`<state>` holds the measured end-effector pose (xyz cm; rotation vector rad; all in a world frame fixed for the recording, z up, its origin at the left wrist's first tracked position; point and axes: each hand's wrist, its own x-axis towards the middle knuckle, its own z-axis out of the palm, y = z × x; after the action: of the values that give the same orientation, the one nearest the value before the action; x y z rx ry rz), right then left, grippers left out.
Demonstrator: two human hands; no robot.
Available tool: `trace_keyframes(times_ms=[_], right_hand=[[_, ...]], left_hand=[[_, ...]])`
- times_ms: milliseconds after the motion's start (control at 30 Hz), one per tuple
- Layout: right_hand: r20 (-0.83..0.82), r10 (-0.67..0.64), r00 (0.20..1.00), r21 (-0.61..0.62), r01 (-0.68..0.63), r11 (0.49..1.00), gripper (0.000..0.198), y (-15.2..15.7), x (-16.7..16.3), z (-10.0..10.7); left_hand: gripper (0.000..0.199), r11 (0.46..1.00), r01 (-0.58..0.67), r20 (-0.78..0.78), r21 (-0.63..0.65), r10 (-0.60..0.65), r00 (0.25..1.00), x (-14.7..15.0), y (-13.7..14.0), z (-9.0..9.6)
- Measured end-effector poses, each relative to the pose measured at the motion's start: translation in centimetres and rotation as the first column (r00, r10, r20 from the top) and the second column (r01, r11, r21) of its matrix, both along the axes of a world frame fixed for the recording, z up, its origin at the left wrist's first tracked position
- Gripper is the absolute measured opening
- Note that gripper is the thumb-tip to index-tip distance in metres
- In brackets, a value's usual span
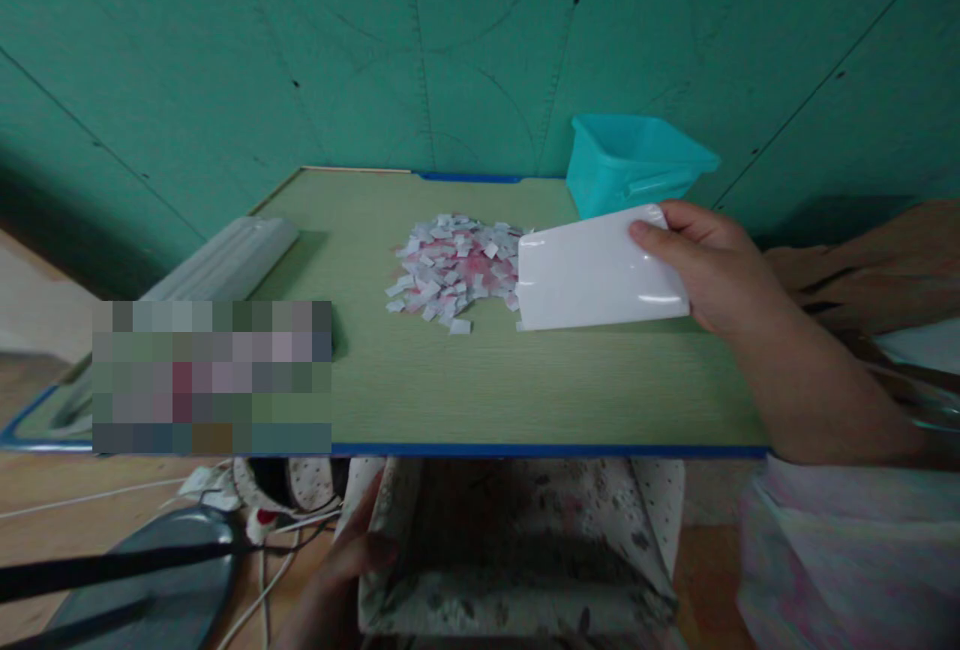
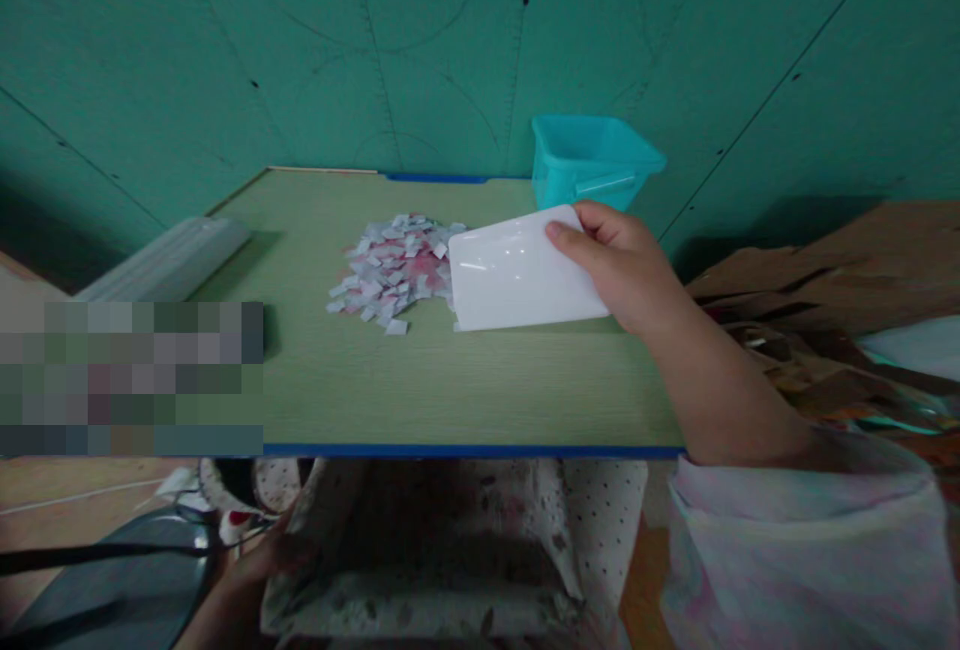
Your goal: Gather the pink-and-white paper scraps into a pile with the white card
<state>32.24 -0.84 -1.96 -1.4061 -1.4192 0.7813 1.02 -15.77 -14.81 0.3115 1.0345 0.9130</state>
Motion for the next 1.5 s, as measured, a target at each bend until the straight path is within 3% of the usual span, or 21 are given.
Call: trace_keyframes(times_ms=[133, 267, 500, 700, 867, 1033, 1167, 1333, 1500], right_hand=[[0.002, 0.098, 0.995, -0.015, -0.098, 0.995, 0.025, -0.3, -0.7, -0.3], [-0.008, 0.148, 0.989, -0.004, -0.148, 0.989, 0.022, -0.5, -1.2, -0.4], [-0.141, -0.001, 0.990, 0.086, 0.013, 0.996, 0.022, 0.0, -0.4, -0.2], [-0.004, 0.068, 0.998, 0.077, -0.068, 0.995, 0.024, -0.1, -0.7, -0.5], [0.171, -0.011, 0.985, 0.151, -0.016, 0.988, 0.025, 0.2, -0.7, -0.6], [0.154, -0.083, 0.985, 0.178, 0.055, 0.982, 0.023, 0.4, -0.2, -0.4], [0.064, -0.121, 0.991, 0.200, 0.106, 0.974, 0.020, 0.3, 0.1, -0.1], [-0.002, -0.122, 0.993, 0.146, 0.121, 0.982, 0.020, 0.3, 0.2, 0.0], [-0.065, -0.018, 0.998, -0.050, 0.015, 0.999, 0.020, -0.2, -0.6, 0.2]], left_hand=[[0.068, 0.999, 0.021, 0.059, 0.031, -0.023, 0.998, 0.1, 0.1, 0.0], [0.066, 0.999, 0.030, 0.013, 0.032, -0.030, 0.999, 0.2, 0.2, 0.1], [0.066, 0.998, 0.046, 0.002, 0.033, -0.046, 0.999, 0.2, 0.2, 0.4], [0.070, 0.999, 0.046, -0.023, -0.015, -0.046, 0.999, 0.4, 0.3, 0.9], [0.067, 1.000, 0.028, -0.032, 0.007, -0.027, 0.999, 0.3, 0.3, 0.4], [0.069, 0.999, 0.014, 0.036, 0.032, -0.015, 0.999, 0.1, 0.2, -0.2], [0.069, 0.995, 0.059, 0.003, 0.077, -0.059, 0.998, 0.0, 0.0, -0.1], [0.066, 0.998, 0.042, 0.023, 0.043, -0.044, 0.999, 0.3, 0.1, 0.3], [0.065, 1.000, 0.001, 0.113, 0.007, -0.002, 0.994, 0.1, 0.0, -0.1]])
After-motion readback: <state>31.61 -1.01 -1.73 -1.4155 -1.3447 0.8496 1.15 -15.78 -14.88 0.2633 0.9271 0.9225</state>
